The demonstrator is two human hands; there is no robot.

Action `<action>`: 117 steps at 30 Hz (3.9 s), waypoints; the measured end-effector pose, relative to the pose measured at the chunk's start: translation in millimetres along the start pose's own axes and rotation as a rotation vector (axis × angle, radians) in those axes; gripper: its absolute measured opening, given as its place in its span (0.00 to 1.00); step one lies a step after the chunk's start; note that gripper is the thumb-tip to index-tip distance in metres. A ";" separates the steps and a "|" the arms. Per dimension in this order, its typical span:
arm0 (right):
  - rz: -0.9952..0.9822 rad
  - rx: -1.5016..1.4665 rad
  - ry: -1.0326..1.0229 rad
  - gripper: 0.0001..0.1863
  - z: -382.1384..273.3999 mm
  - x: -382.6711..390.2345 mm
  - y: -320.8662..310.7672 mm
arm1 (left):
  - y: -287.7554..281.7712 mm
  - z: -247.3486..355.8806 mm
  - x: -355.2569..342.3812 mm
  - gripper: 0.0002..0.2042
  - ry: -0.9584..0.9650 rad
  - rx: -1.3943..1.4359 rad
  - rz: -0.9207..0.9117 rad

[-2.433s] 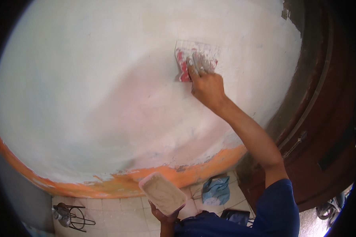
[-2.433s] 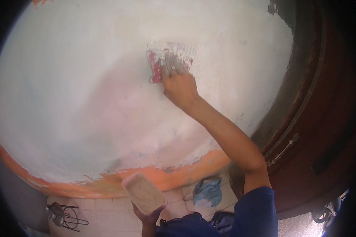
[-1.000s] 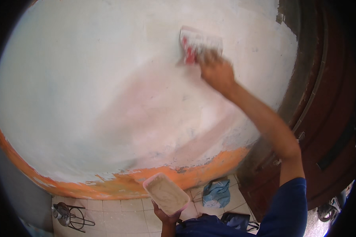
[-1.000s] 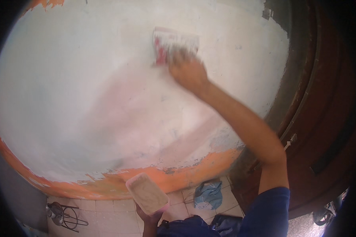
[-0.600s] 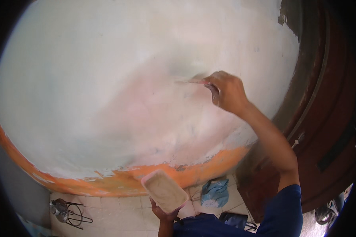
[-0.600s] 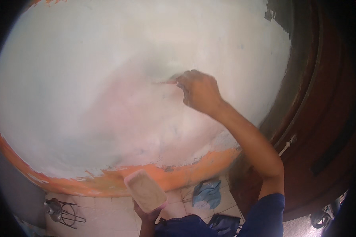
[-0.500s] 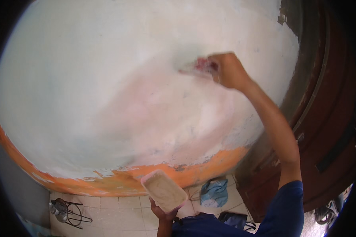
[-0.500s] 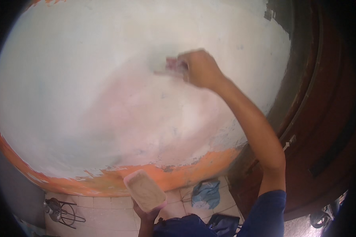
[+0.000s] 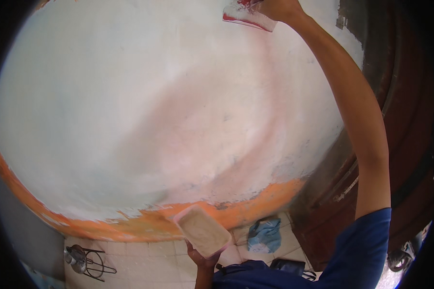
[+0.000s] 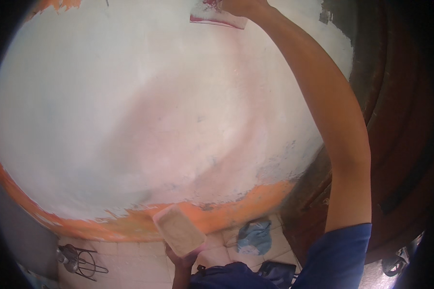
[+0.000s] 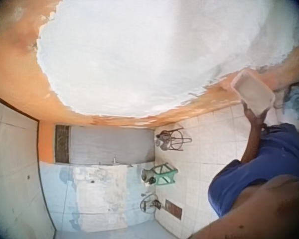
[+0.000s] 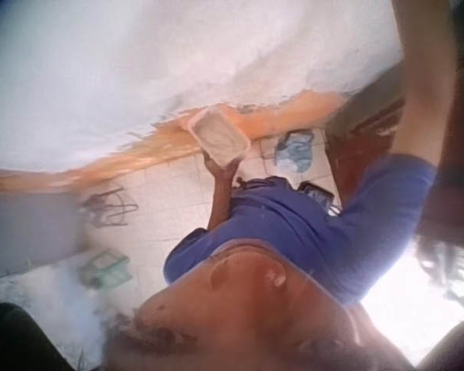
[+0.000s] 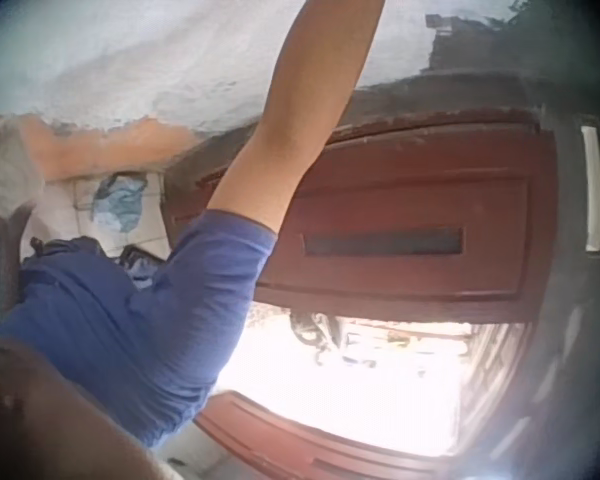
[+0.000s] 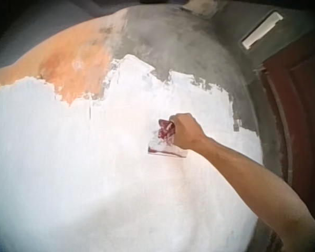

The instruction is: The person applies plaster to a wall using a spatula. The person repeatedly scoops the material from a container and spreads it across the wall surface to fill in areas.

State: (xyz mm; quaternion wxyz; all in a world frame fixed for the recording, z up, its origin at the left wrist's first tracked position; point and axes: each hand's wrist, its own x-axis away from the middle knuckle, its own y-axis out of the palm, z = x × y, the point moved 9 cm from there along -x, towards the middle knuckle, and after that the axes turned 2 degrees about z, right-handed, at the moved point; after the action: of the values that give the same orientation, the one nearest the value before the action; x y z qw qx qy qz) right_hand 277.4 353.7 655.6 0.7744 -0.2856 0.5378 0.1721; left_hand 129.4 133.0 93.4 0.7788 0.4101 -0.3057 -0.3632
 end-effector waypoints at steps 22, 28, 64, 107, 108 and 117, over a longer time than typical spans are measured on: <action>0.007 -0.215 0.113 0.07 -9.4 45.8 22.1 | -5.5 6.5 17.3 0.44 -0.035 -0.046 0.018; 0.024 -0.408 -0.039 0.05 -21.6 28.4 -44.4 | -5.2 13.1 28.0 0.44 -0.099 0.144 0.083; 0.265 -0.103 0.020 0.07 83.7 29.0 -22.0 | 4.0 17.7 26.2 0.46 0.263 -0.523 -0.066; -0.050 -0.279 0.119 0.17 44.9 222.2 58.7 | 15.0 -50.7 14.0 0.45 -0.073 -0.008 0.122; -0.150 -0.254 0.237 0.16 59.9 212.5 60.1 | 9.7 -52.8 10.1 0.45 -0.107 0.017 0.115; 0.619 0.016 -0.071 0.11 26.4 195.0 -57.7 | 27.4 -49.5 10.6 0.46 -0.069 -0.100 0.075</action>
State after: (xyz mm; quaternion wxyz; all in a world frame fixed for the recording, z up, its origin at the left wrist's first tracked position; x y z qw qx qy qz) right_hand 400.5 317.5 495.7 0.7057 -0.0957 0.5732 0.4054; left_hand 182.2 155.9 95.2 0.8002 0.3463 -0.3291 -0.3625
